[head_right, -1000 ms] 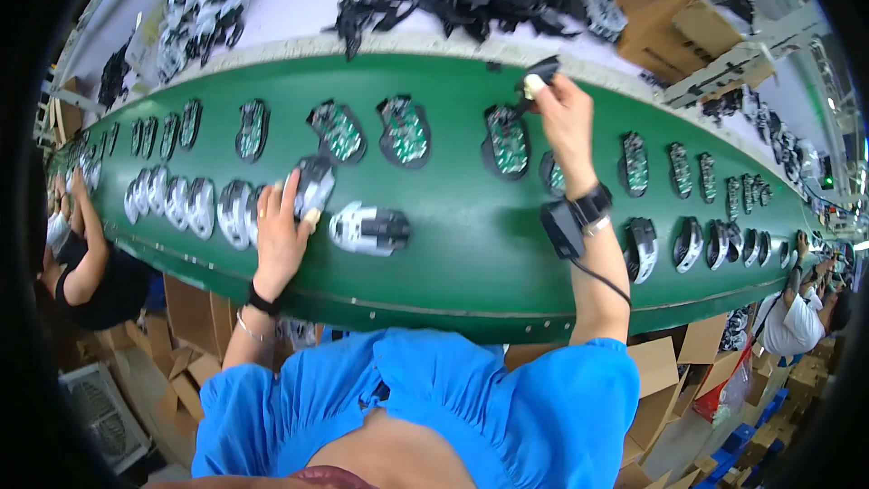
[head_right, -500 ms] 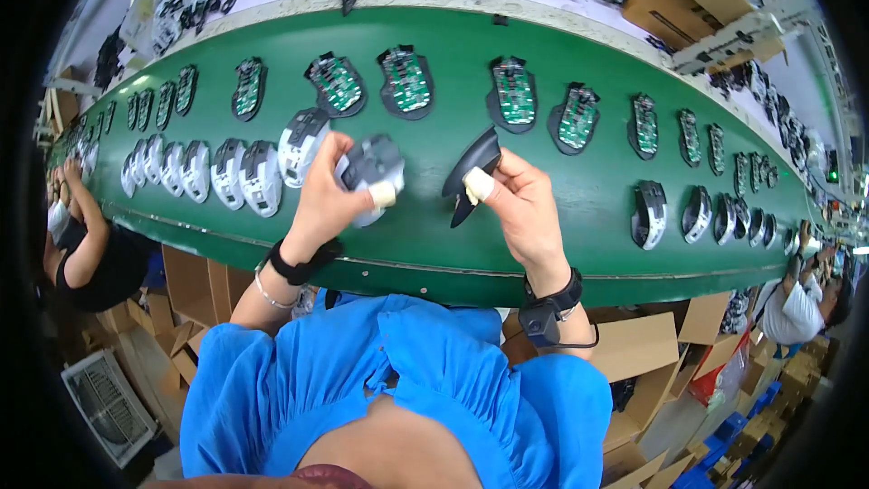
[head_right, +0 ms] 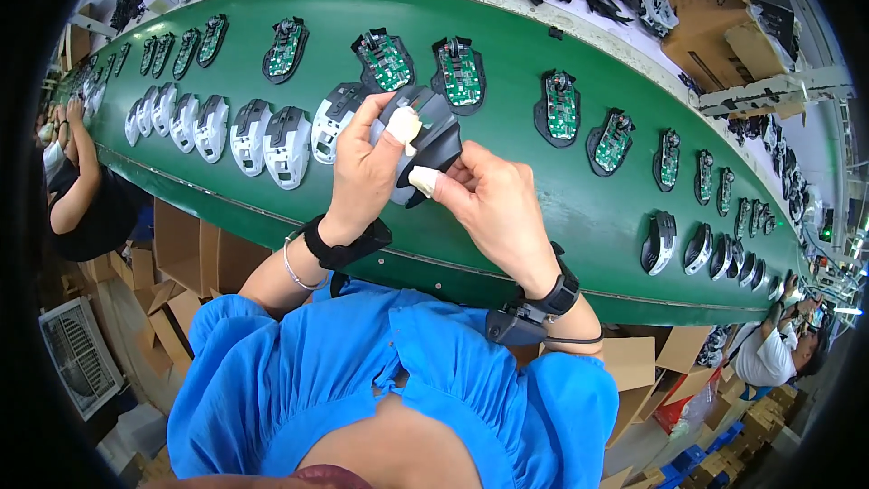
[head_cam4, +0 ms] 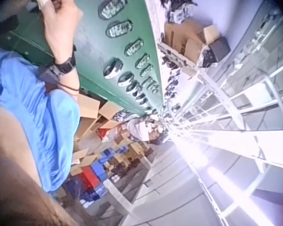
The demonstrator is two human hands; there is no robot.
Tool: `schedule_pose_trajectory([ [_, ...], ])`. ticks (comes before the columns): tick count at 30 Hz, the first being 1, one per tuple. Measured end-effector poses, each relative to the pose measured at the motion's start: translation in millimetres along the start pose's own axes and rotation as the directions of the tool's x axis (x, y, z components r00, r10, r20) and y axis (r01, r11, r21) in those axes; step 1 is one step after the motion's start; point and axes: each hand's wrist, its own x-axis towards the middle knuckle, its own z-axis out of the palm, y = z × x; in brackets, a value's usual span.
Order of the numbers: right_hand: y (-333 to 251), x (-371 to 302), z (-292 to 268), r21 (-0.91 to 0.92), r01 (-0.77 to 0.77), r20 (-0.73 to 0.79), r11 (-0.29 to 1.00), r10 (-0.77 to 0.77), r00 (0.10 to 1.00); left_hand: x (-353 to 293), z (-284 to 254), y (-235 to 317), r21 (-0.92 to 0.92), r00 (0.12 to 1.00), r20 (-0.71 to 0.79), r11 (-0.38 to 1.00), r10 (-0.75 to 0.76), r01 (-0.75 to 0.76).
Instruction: The recorder is assembling computer mice on an assembly line, attaching covers and sorting parts.
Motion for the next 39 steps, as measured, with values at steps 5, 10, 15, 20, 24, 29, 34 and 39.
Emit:
schedule_pose_trajectory([
  [5,12,14,8,0.436,0.160,-0.099,0.885,-0.130,0.987,0,-1,6,-0.028,0.997,0.044,0.997,-0.064,0.066],
  [10,27,29,10,0.868,0.042,-0.077,0.495,0.050,0.996,-12,-9,14,-0.203,0.948,0.277,0.955,-0.155,0.216],
  [15,24,22,16,0.827,0.147,-0.150,0.543,-0.040,0.988,-10,-13,24,-0.163,0.930,0.276,0.942,-0.242,0.293],
  [20,28,-1,10,0.789,0.004,-0.061,0.614,0.071,0.996,-9,-21,23,0.148,0.915,0.374,0.984,-0.148,0.098],
  [24,3,-39,9,0.649,0.064,-0.114,0.758,0.014,0.993,-19,-29,44,0.251,0.723,0.681,0.964,-0.111,-0.088],
  [29,0,-59,16,0.429,0.126,0.098,0.895,-0.184,0.978,-52,-44,61,0.206,0.744,0.665,0.973,-0.063,-0.102],
  [34,-33,-74,2,0.222,0.569,0.091,0.792,-0.597,0.797,-54,-43,91,-0.022,0.680,0.665,0.918,0.309,-0.395],
  [39,-42,-42,-14,-0.219,0.678,-0.051,0.702,-0.702,0.711,-18,-33,63,-0.019,0.671,0.718,0.968,0.187,-0.250],
])
